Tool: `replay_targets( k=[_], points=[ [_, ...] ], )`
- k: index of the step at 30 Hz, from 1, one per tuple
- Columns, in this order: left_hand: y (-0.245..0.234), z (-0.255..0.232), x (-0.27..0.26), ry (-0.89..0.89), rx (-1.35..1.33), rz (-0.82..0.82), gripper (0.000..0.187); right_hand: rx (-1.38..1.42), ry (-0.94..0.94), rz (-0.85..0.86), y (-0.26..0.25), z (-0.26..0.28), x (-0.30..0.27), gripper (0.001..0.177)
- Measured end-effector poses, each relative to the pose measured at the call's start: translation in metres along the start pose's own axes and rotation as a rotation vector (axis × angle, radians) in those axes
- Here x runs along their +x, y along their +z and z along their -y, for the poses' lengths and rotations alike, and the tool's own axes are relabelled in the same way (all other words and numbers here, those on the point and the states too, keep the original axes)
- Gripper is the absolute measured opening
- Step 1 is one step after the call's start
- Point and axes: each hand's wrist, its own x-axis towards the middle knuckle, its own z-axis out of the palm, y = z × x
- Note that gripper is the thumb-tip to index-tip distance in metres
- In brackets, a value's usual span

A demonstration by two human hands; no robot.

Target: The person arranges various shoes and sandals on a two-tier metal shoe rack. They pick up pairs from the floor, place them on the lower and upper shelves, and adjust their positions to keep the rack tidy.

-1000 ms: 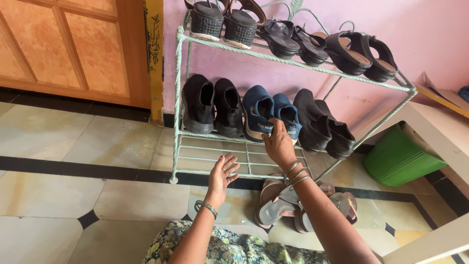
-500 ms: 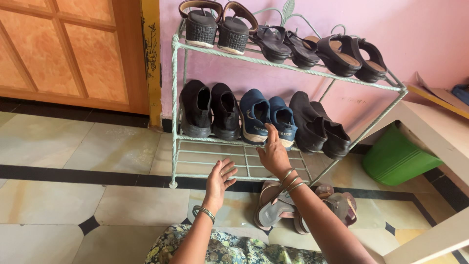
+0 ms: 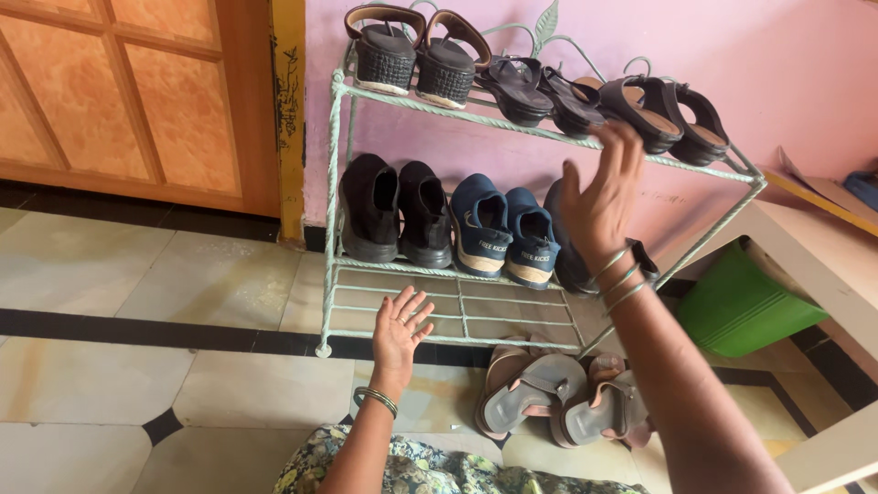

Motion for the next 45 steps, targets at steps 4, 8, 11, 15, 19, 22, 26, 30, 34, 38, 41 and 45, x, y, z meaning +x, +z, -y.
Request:
replay_targets(
  k=[4, 8, 11, 15, 19, 22, 26, 30, 34, 38, 41, 45],
  points=[
    [0.001, 0.000, 0.000, -0.014, 0.017, -0.004, 0.076, 0.028, 0.016, 0.008, 0.011, -0.018, 0.028, 0.051],
    [0.005, -0.002, 0.000, -0.034, 0.028, -0.013, 0.076, 0.098, 0.134, 0.036, 0.032, -0.035, 0.033, 0.035],
    [0.008, -0.002, -0.002, -0.048, 0.047, -0.005, 0.076, 0.159, 0.138, -0.010, 0.042, -0.043, 0.031, 0.028],
    [0.013, -0.001, -0.006, -0.061, 0.088, 0.009, 0.076, 0.143, 0.166, -0.039, 0.043, -0.048, 0.034, 0.026],
    [0.012, 0.000, -0.004, -0.062, 0.086, 0.015, 0.076, 0.129, 0.175, -0.073, 0.029, -0.036, 0.030, 0.022],
    [0.011, 0.003, -0.002, -0.070, 0.086, 0.013, 0.077, 0.123, 0.202, -0.108, 0.013, -0.023, 0.020, 0.022],
    [0.010, 0.014, -0.002, -0.098, 0.119, 0.032, 0.078, 0.173, 0.224, -0.162, -0.002, -0.009, -0.007, 0.024],
    [0.011, 0.023, -0.006, -0.124, 0.163, 0.052, 0.078, 0.138, 0.216, -0.196, -0.007, -0.003, -0.048, 0.031],
    [0.017, 0.027, -0.013, -0.123, 0.194, 0.100, 0.074, 0.459, 0.581, -0.137, 0.009, -0.004, -0.091, 0.019],
    [0.028, 0.029, -0.026, -0.049, 0.252, 0.214, 0.068, 1.018, 0.883, -0.072, 0.031, -0.001, -0.141, 0.020],
    [0.036, 0.027, -0.035, 0.016, 0.356, 0.296, 0.067, 1.253, 0.992, -0.065, 0.041, 0.011, -0.182, 0.034],
    [0.038, 0.029, -0.036, 0.038, 0.416, 0.314, 0.073, 1.331, 1.076, 0.007, 0.053, 0.034, -0.239, 0.037]
  ],
)
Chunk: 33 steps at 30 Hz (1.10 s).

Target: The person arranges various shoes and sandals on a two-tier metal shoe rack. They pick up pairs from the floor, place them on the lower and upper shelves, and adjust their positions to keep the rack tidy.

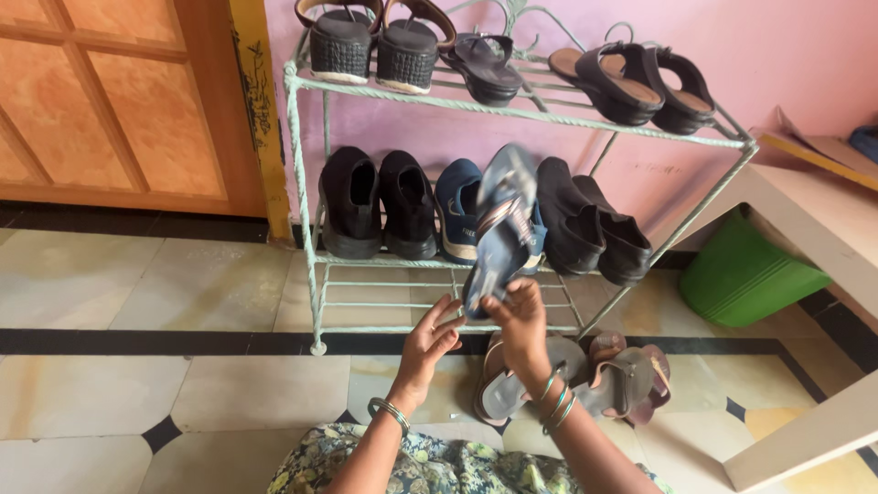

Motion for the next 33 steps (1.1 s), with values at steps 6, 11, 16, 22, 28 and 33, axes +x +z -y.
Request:
replay_targets(
  k=[6, 11, 16, 22, 28, 33],
  points=[
    [-0.015, 0.041, 0.006, -0.099, 0.387, -0.079, 0.028, 0.004, 0.112, 0.134, -0.032, -0.063, -0.055, 0.040],
    [-0.034, 0.091, 0.001, -0.216, 0.718, -0.011, 0.041, -0.422, 0.283, 0.194, -0.079, -0.106, -0.084, 0.046],
    [-0.046, 0.145, -0.004, -0.411, 1.027, 0.156, 0.038, -0.319, 0.595, 0.222, -0.117, -0.149, -0.115, 0.039],
    [-0.063, 0.200, 0.001, -0.381, 1.095, 0.106, 0.040, -0.320, 0.716, 0.193, -0.142, -0.170, -0.120, 0.038],
    [-0.081, 0.227, 0.008, -0.435, 1.159, 0.092, 0.043, -0.293, 0.713, 0.141, -0.139, -0.179, -0.118, 0.037],
    [-0.074, 0.222, 0.010, -0.691, 1.211, 0.120, 0.044, -0.734, 0.651, 0.069, -0.127, -0.158, -0.119, 0.023]
  ],
)
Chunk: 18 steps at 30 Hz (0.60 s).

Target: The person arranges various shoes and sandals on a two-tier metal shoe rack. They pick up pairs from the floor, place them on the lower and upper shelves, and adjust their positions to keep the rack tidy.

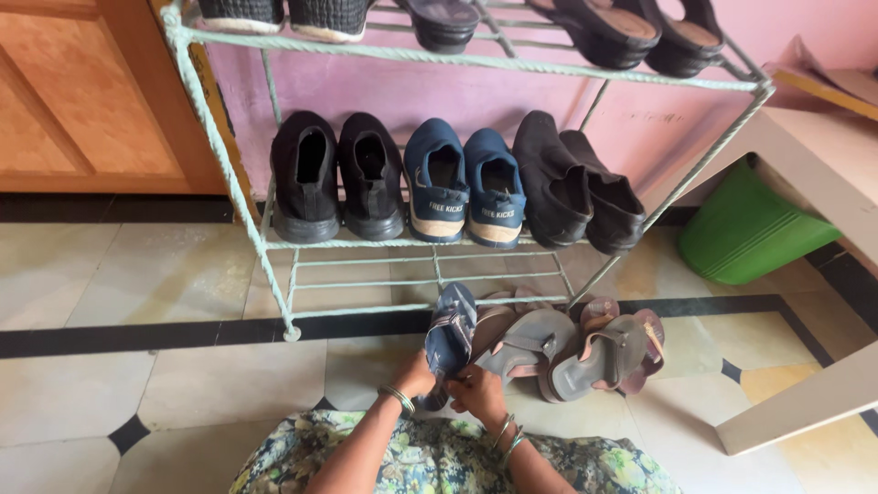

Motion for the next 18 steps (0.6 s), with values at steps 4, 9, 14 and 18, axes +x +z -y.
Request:
replay_targets(
  k=[4, 9, 14, 18],
  points=[
    [-0.006, -0.010, -0.002, 0.212, -0.098, -0.369, 0.054, 0.005, -0.111, -0.280, -0.032, 0.051, -0.019, 0.010],
    [-0.023, -0.034, 0.001, 0.348, -0.710, -0.489, 0.053, 0.050, -0.626, -0.525, -0.116, 0.173, -0.033, 0.007],
    [-0.060, -0.069, -0.036, 0.406, -1.016, -0.226, 0.047, -0.254, -1.158, -0.792, -0.184, 0.339, -0.043, 0.013],
    [-0.095, -0.097, -0.073, 0.375, -1.140, -0.195, 0.047, -0.269, -1.271, -0.776, -0.192, 0.438, -0.039, 0.020]
  ],
)
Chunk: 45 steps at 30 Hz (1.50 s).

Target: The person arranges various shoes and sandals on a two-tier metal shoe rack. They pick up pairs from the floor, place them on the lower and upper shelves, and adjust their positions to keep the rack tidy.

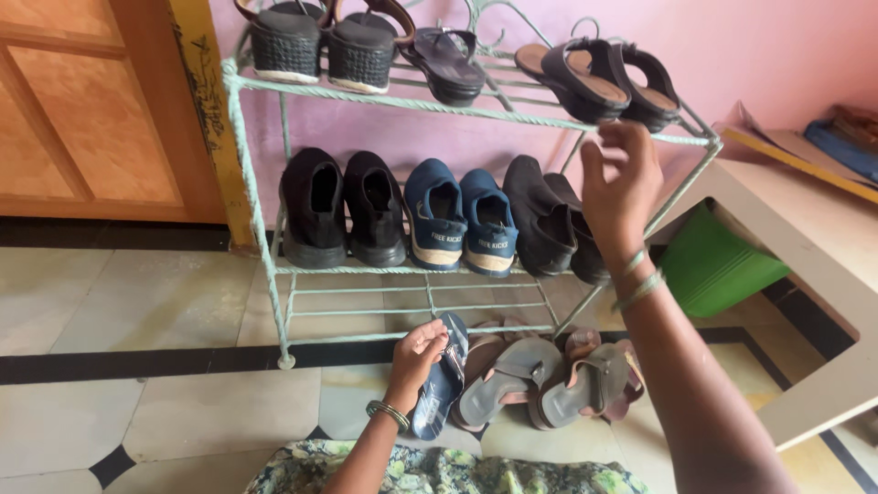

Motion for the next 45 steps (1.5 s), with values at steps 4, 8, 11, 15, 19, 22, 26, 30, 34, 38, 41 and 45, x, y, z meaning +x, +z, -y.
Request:
replay_targets(
  k=[4, 8, 11, 15, 19, 22, 26, 30, 34, 38, 41, 45],
  points=[
    [-0.001, -0.051, -0.009, 0.027, -0.164, -0.005, 0.053, -0.036, -0.079, 0.181, 0.052, 0.016, 0.039, 0.027],
    [-0.013, -0.090, -0.017, 0.152, -0.253, 0.010, 0.057, -0.041, 0.029, 0.258, 0.109, 0.030, 0.053, 0.056],
    [-0.023, -0.114, -0.023, 0.236, -0.292, 0.010, 0.058, -0.186, -0.060, 0.224, 0.136, 0.036, 0.060, 0.069],
    [-0.014, -0.152, -0.035, 0.358, -0.221, -0.009, 0.060, -0.134, 0.007, 0.291, 0.149, 0.046, 0.055, 0.062],
    [0.014, -0.218, -0.030, 0.703, 0.128, 0.002, 0.064, -0.179, 0.032, 0.258, 0.148, 0.048, 0.052, 0.055],
    [0.039, -0.274, -0.003, 0.911, 0.288, 0.003, 0.072, -0.194, 0.027, 0.241, 0.150, 0.043, 0.052, 0.053],
    [0.069, -0.334, 0.046, 1.143, 0.800, -0.194, 0.080, -0.204, 0.040, 0.220, 0.154, 0.034, 0.051, 0.041],
    [0.078, -0.343, 0.064, 1.063, 0.984, -0.232, 0.082, -0.168, 0.123, 0.266, 0.151, 0.031, 0.055, 0.040],
    [0.074, -0.334, 0.077, 0.961, 0.964, -0.207, 0.083, -0.059, 0.085, 0.280, 0.140, 0.028, 0.053, 0.045],
    [0.067, -0.330, 0.082, 0.932, 0.888, -0.166, 0.080, -0.035, -0.001, 0.262, 0.126, 0.035, 0.047, 0.047],
    [0.067, -0.330, 0.073, 0.951, 0.830, -0.148, 0.075, 0.042, -0.064, 0.195, 0.115, 0.046, 0.037, 0.046],
    [0.072, -0.326, 0.053, 0.865, 0.674, -0.091, 0.067, 0.059, -0.085, 0.154, 0.100, 0.058, 0.024, 0.047]
  ],
)
